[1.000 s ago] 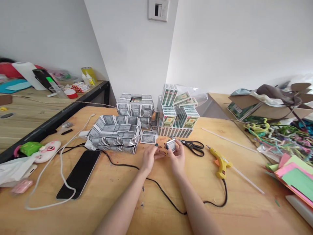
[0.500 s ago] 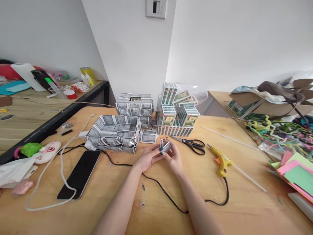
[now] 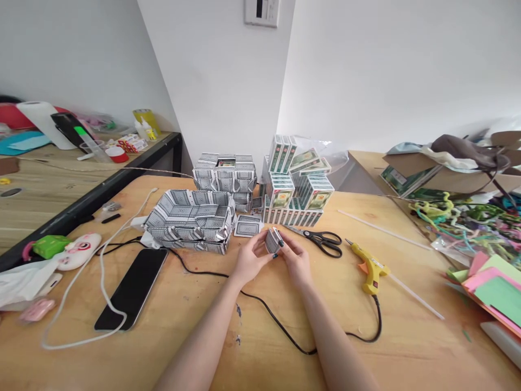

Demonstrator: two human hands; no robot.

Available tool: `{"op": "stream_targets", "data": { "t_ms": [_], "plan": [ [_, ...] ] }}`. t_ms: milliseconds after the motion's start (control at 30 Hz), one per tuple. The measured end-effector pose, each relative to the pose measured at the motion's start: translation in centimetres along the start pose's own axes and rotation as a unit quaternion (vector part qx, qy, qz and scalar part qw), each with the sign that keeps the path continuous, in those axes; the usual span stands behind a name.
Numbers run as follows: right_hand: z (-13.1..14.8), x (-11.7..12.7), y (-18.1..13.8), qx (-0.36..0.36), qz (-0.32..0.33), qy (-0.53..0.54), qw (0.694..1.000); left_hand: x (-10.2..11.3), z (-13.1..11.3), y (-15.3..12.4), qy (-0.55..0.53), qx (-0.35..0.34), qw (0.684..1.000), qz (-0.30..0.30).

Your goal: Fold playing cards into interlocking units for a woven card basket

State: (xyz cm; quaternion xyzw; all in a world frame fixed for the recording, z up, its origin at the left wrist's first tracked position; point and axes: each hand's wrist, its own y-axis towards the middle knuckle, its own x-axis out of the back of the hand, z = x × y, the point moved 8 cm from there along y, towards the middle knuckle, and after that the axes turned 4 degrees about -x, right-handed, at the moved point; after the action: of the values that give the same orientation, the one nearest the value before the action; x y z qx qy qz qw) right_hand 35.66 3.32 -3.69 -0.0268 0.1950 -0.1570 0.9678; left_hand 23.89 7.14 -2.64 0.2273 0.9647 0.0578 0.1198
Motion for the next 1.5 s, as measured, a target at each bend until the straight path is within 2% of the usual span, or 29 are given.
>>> {"op": "stream_targets", "data": {
  "t_ms": [133,267,500,600,733,833,1300,1500],
  "plan": [
    [-0.5,0.2,0.1,-0.022,-0.019,0.004,1.000,0.4,-0.5,-0.2,0.103,-0.056,0.993,-0.023],
    [-0.3,0.4,0.0,-0.027,-0.030,-0.070,0.997,0.2,-1.0,-0.4,0.173,-0.091,0.981,-0.013],
    [0.2,-0.6,-0.3,-0.017,-0.003,-0.114,0.993,0.1,-1.5,-0.5,0.264,-0.133,0.955,-0.026],
    [0.0,-0.5,-0.2,-0.030,-0.010,-0.094,0.995,0.1,-1.7,-0.6,0.271,-0.142,0.952,-0.031],
    [-1.3,-0.1,0.1,-0.095,-0.004,0.026,0.995,0.0,-2.0,-0.6,0.269,-0.153,0.951,-0.027],
    [-2.0,0.1,0.2,-0.129,0.004,0.071,0.989,-0.2,-2.3,-0.6,0.278,-0.166,0.946,-0.019],
    [-2.4,0.7,0.3,-0.137,-0.016,0.078,0.987,-0.3,-2.1,-0.8,0.309,-0.163,0.937,-0.006],
    [-1.8,0.7,0.1,-0.093,-0.044,0.038,0.994,-0.1,-1.9,-0.8,0.317,-0.154,0.936,-0.013]
  ]
}}
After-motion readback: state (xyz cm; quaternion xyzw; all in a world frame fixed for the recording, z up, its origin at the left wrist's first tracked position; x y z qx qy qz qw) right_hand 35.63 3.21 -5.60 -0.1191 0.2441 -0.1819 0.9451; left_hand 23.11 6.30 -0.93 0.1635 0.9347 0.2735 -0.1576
